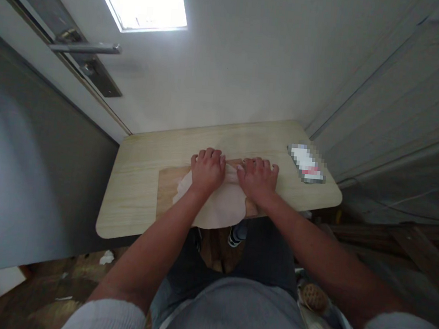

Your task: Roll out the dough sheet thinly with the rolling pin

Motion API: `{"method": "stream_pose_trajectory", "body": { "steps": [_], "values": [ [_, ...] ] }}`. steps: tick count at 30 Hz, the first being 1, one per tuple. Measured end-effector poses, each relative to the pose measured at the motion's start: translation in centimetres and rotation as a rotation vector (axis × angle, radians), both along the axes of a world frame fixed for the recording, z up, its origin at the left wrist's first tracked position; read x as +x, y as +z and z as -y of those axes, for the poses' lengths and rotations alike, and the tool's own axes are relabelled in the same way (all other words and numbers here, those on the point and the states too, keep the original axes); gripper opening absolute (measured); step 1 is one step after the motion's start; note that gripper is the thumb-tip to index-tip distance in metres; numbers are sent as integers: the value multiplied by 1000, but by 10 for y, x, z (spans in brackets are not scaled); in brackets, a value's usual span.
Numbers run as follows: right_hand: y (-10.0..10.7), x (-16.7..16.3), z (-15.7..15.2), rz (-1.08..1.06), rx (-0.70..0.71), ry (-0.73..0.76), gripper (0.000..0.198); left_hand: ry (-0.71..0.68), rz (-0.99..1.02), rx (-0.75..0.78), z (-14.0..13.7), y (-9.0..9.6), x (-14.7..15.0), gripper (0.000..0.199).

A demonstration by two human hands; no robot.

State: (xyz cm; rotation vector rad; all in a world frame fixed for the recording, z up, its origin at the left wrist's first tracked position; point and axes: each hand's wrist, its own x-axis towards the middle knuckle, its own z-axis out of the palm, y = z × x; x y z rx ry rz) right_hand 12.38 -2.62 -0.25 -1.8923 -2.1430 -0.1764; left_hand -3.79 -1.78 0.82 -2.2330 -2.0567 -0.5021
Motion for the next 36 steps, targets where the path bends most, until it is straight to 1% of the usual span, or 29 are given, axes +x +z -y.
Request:
{"method": "stream_pose_trajectory", "body": {
  "steps": [3,8,12,15,21,25,36],
  "values": [
    [-1,1,9,-7,23,2,44,-14,-4,11,19,-3,0,41],
    [-3,2,22,-14,57,0,45,1,-6,-8,48,-7,-1,46],
    [-6,1,25,-20,89,-6,47,7,-2,-32,58,-10,-1,50],
    [-8,-1,19,-36,97,-12,46,39,1,-44,52,-12,-1,52],
    [-7,-6,-5,-57,121,-27,41,35,22,-26,25,-13,-2,52],
    [-7,-7,-16,-47,100,-5,39,39,22,-24,10,-14,-3,50],
    [-8,-10,-42,-36,55,69,43,41,49,-41,-22,-15,-4,45]
  ]
}}
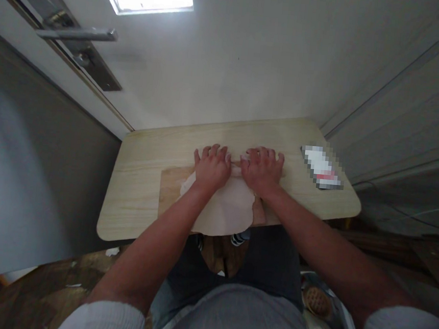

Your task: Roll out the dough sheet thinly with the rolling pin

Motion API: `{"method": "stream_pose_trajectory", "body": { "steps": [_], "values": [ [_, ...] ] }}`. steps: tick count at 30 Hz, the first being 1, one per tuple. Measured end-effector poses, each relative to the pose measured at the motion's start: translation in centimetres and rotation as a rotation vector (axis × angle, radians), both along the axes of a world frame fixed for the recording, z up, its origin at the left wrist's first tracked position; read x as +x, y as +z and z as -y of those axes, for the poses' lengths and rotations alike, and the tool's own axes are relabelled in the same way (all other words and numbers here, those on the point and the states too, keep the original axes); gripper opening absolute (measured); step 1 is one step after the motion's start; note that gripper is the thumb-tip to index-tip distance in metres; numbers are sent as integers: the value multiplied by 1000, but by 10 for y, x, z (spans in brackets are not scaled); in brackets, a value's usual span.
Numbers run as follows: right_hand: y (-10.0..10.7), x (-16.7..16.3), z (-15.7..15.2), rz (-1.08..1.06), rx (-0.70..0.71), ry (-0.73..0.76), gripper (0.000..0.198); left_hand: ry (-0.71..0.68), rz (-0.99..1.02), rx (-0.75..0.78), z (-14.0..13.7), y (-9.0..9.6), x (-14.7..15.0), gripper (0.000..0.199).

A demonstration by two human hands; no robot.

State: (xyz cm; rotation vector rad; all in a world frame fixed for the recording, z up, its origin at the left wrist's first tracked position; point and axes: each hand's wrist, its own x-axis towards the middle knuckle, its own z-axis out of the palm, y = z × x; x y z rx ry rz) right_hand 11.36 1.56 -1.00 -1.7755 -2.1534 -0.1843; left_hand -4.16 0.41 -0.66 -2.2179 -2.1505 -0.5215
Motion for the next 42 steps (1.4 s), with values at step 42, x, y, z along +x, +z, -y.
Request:
{"method": "stream_pose_trajectory", "body": {
  "steps": [42],
  "values": [
    [-5,22,86,-40,-35,151,48,-171,23,-38,85,8,-7,46]
  ]
}}
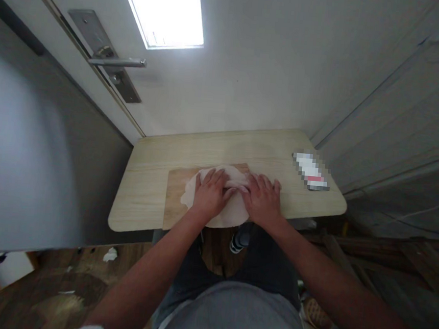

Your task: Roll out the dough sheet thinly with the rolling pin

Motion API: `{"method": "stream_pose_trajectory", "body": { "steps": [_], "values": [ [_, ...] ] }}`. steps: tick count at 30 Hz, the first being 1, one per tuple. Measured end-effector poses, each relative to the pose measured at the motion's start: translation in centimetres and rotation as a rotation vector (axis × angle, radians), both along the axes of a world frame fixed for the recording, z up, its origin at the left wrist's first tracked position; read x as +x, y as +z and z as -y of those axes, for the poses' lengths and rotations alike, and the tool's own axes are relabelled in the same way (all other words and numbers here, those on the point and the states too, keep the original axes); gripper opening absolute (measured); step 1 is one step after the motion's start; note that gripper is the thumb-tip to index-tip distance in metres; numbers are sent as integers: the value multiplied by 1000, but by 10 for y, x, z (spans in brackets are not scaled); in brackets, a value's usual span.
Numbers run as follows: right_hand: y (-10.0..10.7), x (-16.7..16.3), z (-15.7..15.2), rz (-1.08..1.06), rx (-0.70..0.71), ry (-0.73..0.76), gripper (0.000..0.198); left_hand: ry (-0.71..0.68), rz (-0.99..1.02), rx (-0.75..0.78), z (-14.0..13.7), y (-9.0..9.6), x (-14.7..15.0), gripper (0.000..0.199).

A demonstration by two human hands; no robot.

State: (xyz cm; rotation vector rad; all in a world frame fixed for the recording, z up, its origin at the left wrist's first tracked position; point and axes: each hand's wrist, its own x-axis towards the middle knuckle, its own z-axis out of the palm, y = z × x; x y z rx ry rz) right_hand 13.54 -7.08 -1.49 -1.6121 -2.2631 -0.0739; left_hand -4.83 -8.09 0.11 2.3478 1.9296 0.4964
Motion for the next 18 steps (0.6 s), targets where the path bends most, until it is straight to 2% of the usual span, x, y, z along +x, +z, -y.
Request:
{"method": "stream_pose_trajectory", "body": {
  "steps": [3,7,13,18],
  "values": [
    [1,10,0,-44,-12,46,40,-19,43,20,9,2,-3,36],
    [9,6,-15,-32,-43,28,40,-11,82,69,26,4,-15,31],
    [17,-32,-30,53,-87,79,46,174,97,69,66,2,-55,29],
    [17,-63,-33,79,-115,108,49,301,119,54,80,-2,-74,27]
  ]
}}
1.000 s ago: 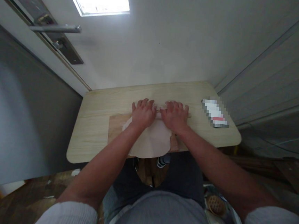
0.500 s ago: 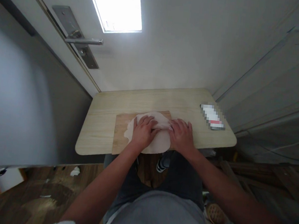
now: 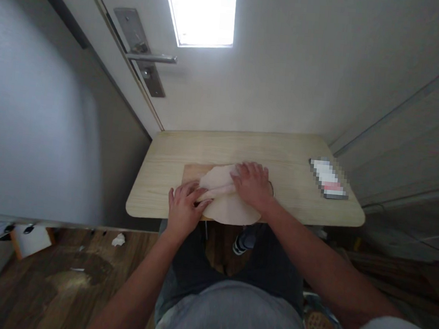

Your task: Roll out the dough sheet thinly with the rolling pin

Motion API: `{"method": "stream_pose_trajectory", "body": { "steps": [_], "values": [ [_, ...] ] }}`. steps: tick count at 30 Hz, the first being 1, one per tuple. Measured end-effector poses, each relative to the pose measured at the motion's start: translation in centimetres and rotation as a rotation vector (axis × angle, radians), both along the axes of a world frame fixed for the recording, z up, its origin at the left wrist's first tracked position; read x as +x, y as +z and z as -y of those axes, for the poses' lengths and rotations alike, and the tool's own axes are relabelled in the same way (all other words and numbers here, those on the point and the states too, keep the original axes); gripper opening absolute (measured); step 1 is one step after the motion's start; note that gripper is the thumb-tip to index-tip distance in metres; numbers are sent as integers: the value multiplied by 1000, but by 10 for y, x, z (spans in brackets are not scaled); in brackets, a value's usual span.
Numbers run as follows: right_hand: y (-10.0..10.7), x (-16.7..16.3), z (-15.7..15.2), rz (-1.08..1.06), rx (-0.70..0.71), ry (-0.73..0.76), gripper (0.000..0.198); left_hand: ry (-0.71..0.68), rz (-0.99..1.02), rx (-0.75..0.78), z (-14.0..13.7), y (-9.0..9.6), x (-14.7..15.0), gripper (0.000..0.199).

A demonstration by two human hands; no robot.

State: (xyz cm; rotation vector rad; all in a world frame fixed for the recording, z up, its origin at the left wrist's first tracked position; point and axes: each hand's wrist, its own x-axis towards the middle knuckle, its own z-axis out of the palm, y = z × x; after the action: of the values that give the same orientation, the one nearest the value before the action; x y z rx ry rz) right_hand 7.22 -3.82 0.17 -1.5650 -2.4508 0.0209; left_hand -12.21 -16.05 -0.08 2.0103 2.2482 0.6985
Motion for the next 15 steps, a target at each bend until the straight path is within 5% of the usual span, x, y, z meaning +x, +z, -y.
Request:
{"method": "stream_pose_trajectory", "body": {
  "steps": [15],
  "values": [
    [-11,-32,-12,5,37,17,50,68,-123,-73,-8,9,10,56]
  ]
}}
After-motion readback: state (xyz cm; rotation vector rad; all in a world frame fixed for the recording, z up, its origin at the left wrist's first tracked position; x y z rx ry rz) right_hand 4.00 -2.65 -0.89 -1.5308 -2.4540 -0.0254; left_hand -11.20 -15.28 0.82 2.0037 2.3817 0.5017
